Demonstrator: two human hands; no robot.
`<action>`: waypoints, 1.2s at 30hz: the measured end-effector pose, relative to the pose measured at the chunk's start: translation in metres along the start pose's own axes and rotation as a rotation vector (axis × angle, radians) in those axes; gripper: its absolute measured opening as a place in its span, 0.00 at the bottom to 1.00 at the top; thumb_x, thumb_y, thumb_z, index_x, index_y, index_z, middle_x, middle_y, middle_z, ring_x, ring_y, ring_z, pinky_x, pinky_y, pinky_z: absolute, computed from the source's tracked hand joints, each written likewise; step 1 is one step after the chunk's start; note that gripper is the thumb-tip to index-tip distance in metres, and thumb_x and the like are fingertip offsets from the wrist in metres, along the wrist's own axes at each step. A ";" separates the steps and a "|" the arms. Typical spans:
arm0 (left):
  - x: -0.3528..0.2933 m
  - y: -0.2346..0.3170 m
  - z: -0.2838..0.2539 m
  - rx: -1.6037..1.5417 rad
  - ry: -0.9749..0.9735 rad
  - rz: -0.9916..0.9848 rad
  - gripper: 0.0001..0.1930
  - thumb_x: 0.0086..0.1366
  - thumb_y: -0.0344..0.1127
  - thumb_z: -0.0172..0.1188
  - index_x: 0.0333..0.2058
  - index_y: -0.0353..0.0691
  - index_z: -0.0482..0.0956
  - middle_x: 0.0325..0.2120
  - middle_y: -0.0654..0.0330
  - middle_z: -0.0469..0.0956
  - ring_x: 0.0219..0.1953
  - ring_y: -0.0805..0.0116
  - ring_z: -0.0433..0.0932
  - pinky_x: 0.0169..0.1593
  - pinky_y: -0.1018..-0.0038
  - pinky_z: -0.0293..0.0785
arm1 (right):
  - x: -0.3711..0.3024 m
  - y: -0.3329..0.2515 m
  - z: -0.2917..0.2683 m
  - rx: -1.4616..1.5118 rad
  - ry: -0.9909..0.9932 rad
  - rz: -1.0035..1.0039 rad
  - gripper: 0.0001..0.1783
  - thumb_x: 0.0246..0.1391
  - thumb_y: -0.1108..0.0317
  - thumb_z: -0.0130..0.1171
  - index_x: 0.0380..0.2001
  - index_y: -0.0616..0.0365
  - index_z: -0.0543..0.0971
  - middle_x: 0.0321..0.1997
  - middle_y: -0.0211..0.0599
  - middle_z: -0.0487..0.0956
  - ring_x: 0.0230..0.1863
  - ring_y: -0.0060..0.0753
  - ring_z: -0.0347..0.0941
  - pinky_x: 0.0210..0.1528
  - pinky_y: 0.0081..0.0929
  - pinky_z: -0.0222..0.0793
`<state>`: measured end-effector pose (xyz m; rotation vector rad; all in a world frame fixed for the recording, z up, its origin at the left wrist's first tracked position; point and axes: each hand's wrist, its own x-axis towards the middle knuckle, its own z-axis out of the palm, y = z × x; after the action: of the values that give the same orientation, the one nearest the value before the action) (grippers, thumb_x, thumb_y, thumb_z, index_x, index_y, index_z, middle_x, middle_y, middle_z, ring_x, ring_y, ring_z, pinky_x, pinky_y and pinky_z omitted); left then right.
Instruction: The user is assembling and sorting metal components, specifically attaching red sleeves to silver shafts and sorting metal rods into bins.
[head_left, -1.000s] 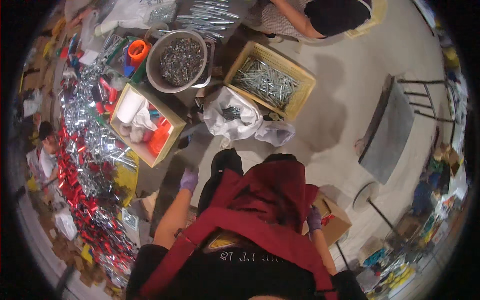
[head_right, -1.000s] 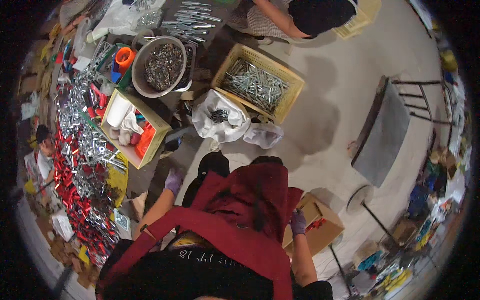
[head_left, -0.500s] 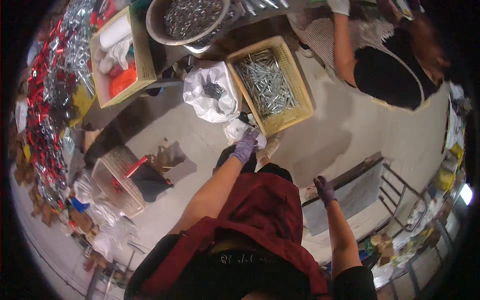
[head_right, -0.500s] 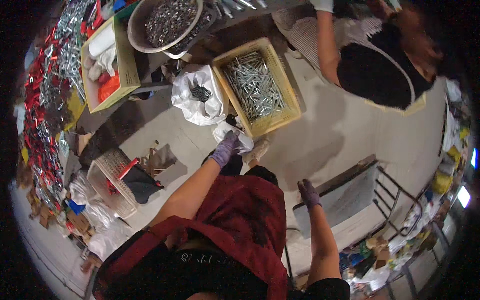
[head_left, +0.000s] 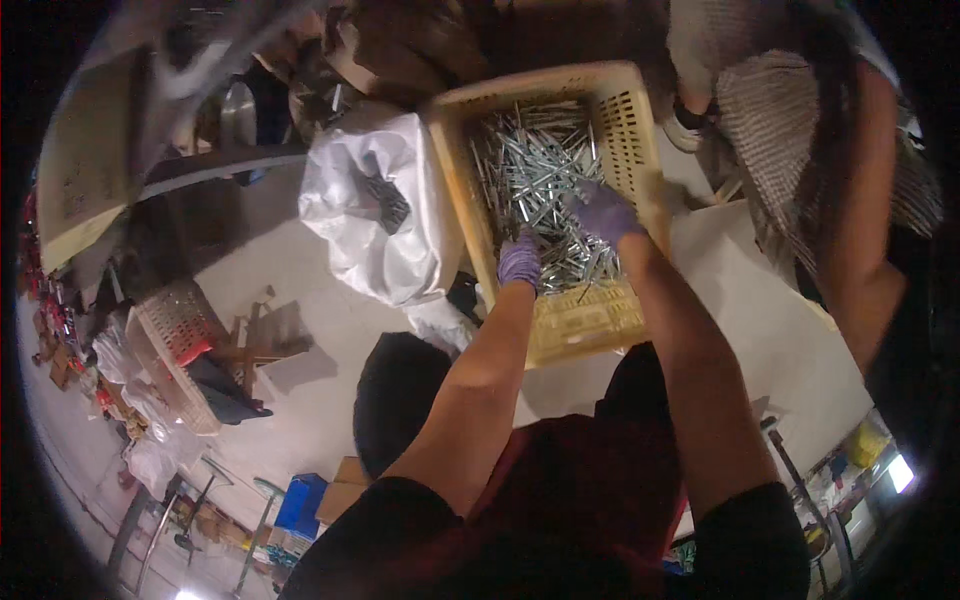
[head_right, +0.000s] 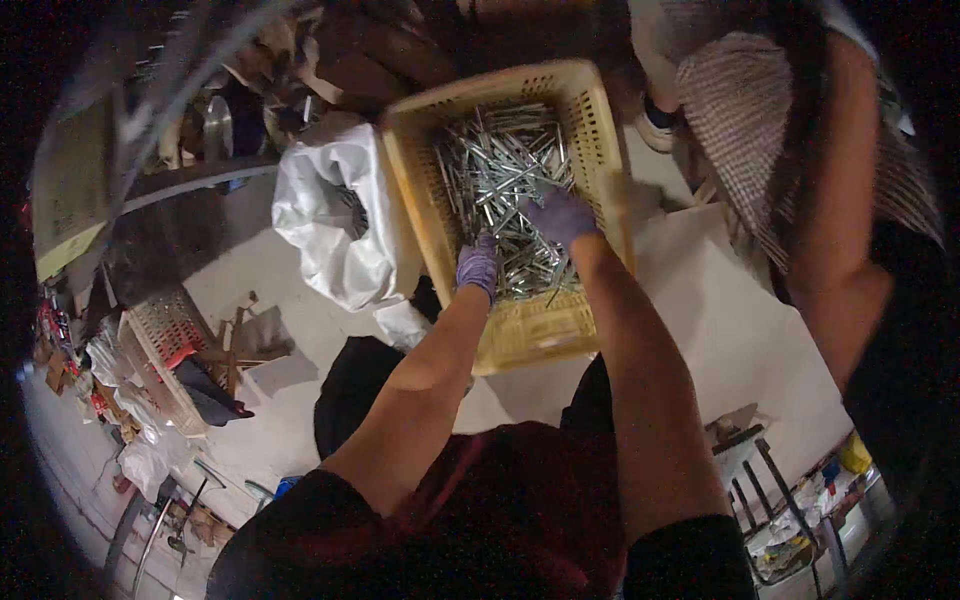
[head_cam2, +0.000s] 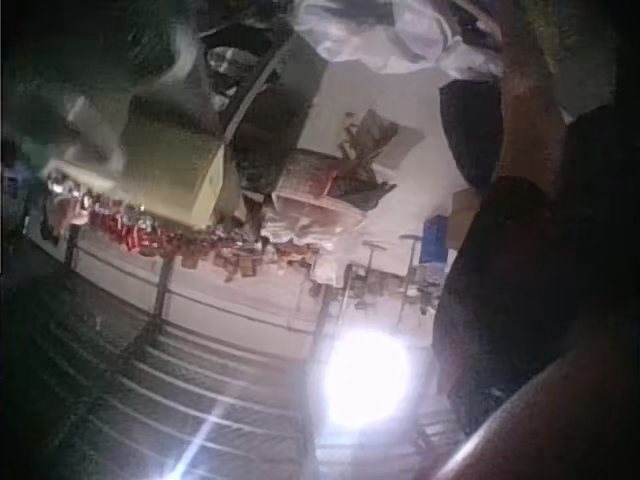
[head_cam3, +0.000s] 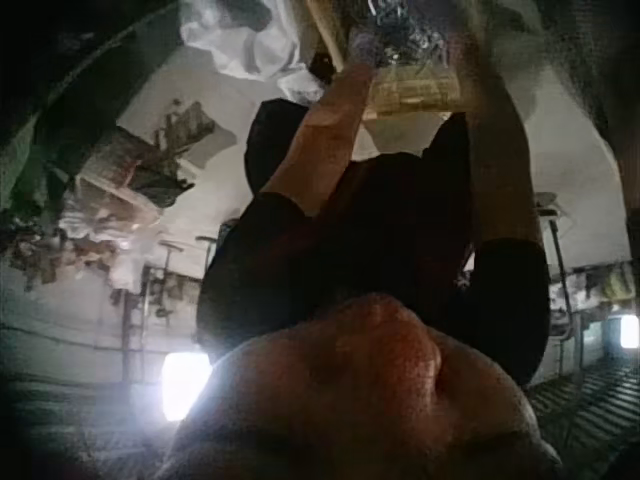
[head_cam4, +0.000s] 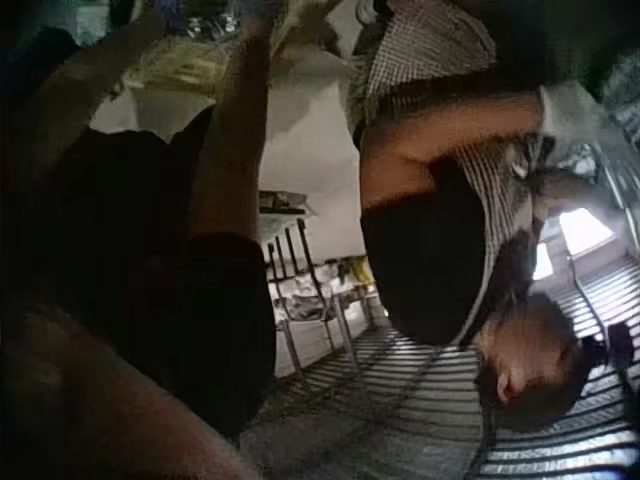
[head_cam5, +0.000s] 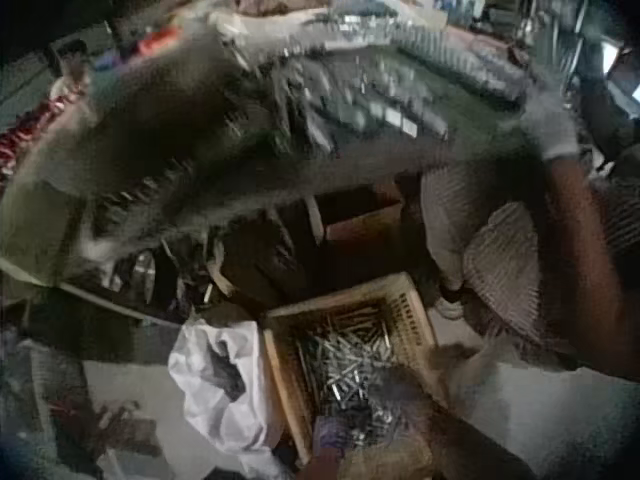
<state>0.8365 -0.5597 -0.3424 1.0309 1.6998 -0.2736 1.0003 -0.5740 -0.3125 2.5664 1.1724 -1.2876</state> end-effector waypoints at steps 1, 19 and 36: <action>0.001 0.009 0.003 0.002 -0.088 -0.064 0.33 0.58 0.57 0.41 0.48 0.30 0.63 0.44 0.39 0.68 0.48 0.45 0.66 0.49 0.64 0.61 | 0.022 0.001 -0.005 -0.054 -0.076 0.030 0.33 0.49 0.43 0.42 0.51 0.57 0.64 0.50 0.50 0.68 0.53 0.47 0.63 0.54 0.36 0.56; 0.083 0.010 0.020 0.091 -0.125 -0.119 0.51 0.49 0.75 0.20 0.48 0.29 0.65 0.49 0.39 0.62 0.57 0.52 0.57 0.57 0.65 0.52 | 0.148 -0.011 0.042 -0.241 -0.239 0.003 0.44 0.45 0.30 0.31 0.51 0.57 0.66 0.55 0.49 0.64 0.57 0.48 0.59 0.57 0.38 0.53; 0.113 0.000 0.032 0.017 -0.072 -0.110 0.47 0.53 0.72 0.26 0.48 0.29 0.65 0.49 0.40 0.63 0.53 0.50 0.61 0.55 0.64 0.55 | 0.173 -0.020 0.072 0.033 -0.036 -0.276 0.52 0.37 0.26 0.39 0.53 0.63 0.61 0.57 0.56 0.59 0.60 0.50 0.53 0.59 0.35 0.50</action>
<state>0.8533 -0.5238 -0.4533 0.9302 1.6940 -0.3919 1.0032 -0.4788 -0.4756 2.4569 1.5549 -1.4062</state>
